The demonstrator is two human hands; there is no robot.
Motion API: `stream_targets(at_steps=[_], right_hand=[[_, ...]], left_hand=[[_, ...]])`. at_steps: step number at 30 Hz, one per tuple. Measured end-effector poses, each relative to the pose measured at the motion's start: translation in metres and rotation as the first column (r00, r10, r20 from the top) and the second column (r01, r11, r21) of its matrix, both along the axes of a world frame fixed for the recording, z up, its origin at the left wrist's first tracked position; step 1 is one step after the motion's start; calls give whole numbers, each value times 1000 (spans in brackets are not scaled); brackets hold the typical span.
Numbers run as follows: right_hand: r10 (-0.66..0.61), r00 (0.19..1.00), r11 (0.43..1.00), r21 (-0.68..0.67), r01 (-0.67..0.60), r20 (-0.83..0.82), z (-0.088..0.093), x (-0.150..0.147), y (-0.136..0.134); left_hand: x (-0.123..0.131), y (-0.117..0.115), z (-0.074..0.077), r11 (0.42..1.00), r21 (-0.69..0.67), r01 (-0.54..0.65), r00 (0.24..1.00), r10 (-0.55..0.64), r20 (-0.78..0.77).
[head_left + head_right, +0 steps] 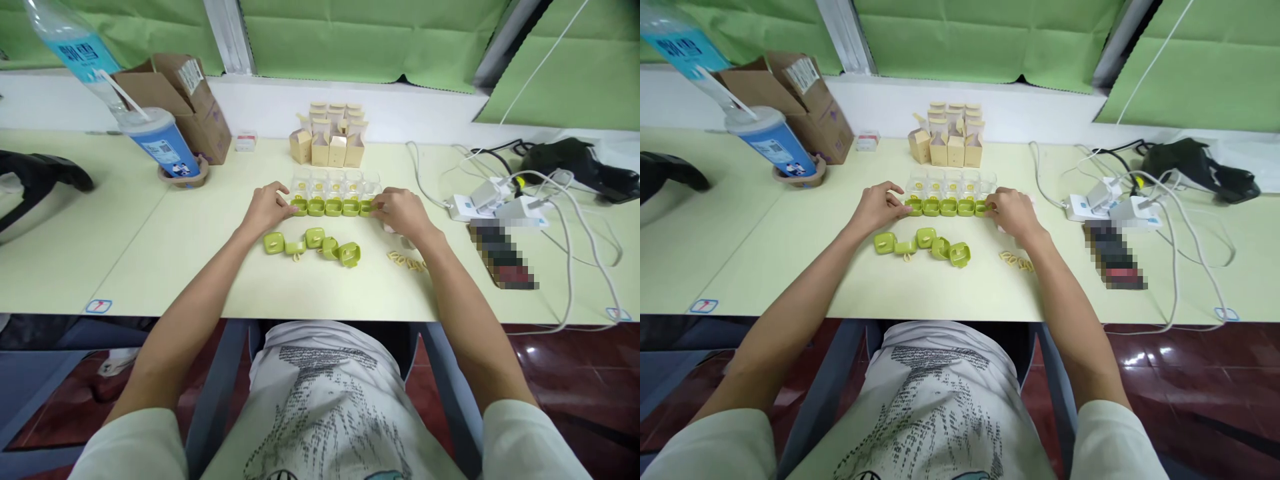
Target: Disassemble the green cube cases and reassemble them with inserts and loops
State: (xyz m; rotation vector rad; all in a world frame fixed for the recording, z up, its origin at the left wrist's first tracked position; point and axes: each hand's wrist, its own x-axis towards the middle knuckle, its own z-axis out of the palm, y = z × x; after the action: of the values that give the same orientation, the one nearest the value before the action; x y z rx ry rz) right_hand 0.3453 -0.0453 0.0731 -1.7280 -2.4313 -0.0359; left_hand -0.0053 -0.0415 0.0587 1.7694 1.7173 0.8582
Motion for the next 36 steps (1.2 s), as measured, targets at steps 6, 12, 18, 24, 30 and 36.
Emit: stream_targets(at_steps=[6, 12, 18, 24, 30, 36], right_hand=[[23, 993, 999, 40, -18, -114, 7, -6, -9], [246, 939, 963, -46, -264, -241, 28, -27, -66], [260, 966, 949, -189, -253, 12, 17, -51, -116], [243, 847, 943, -91, -321, -473, 17, -25, -109], [194, 284, 916, 69, -396, -939, 24, -18, -115], [173, 175, 921, 96, -378, -969, 17, -38, -117]], left_hand=[[3, -2, 2, 1000, 2, -3, 1000, 3, -16], [0, -2, 4, 1000, 20, 10, 998, -9, -69], [-1, -17, 36, 979, 202, 8, 998, 5, -62], [38, -76, 64, 866, 355, 352, 932, -361, -42], [72, -110, 44, 822, 442, 359, 832, -496, 249], [75, -108, 32, 890, 420, 176, 750, -398, 528]])
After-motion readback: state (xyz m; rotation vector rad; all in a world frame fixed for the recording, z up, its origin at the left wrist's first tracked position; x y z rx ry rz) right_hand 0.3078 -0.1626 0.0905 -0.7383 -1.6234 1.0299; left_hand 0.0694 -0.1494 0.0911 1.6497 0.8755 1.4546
